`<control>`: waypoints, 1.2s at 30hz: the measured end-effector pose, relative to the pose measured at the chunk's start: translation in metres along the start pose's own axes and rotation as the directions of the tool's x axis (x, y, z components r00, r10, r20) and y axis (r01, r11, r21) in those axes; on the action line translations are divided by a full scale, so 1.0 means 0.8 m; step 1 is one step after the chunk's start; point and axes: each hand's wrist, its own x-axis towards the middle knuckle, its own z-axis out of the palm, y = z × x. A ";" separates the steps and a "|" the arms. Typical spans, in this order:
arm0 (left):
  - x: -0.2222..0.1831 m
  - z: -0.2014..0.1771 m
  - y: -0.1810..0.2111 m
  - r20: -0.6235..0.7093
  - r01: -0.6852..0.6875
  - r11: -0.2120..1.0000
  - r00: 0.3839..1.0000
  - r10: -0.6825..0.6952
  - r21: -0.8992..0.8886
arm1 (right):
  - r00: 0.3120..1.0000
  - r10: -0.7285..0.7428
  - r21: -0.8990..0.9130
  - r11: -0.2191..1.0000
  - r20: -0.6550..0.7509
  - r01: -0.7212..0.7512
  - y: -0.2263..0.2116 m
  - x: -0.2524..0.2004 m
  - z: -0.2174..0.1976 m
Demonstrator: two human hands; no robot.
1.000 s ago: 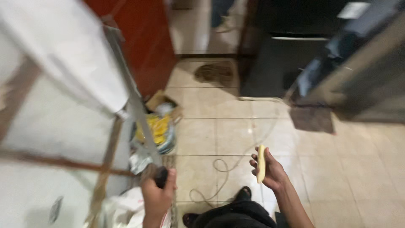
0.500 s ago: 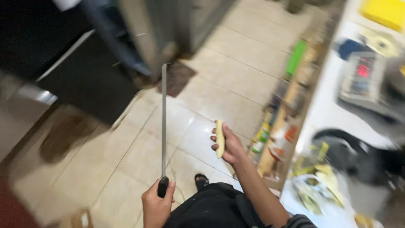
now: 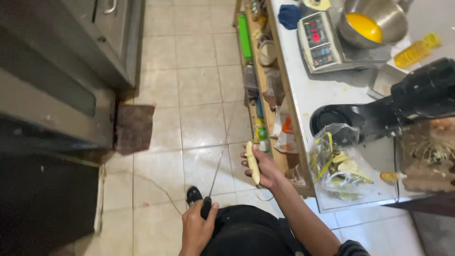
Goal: The person peels a banana by hand, retrieves a long knife and a cutting board, and then slices the banana into small pieces on the board.
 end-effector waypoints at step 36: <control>0.470 0.190 0.275 0.748 -0.465 0.879 0.545 0.379 -0.106 | 0.464 -0.355 0.246 0.512 -0.812 0.823 0.000 -0.051 -0.031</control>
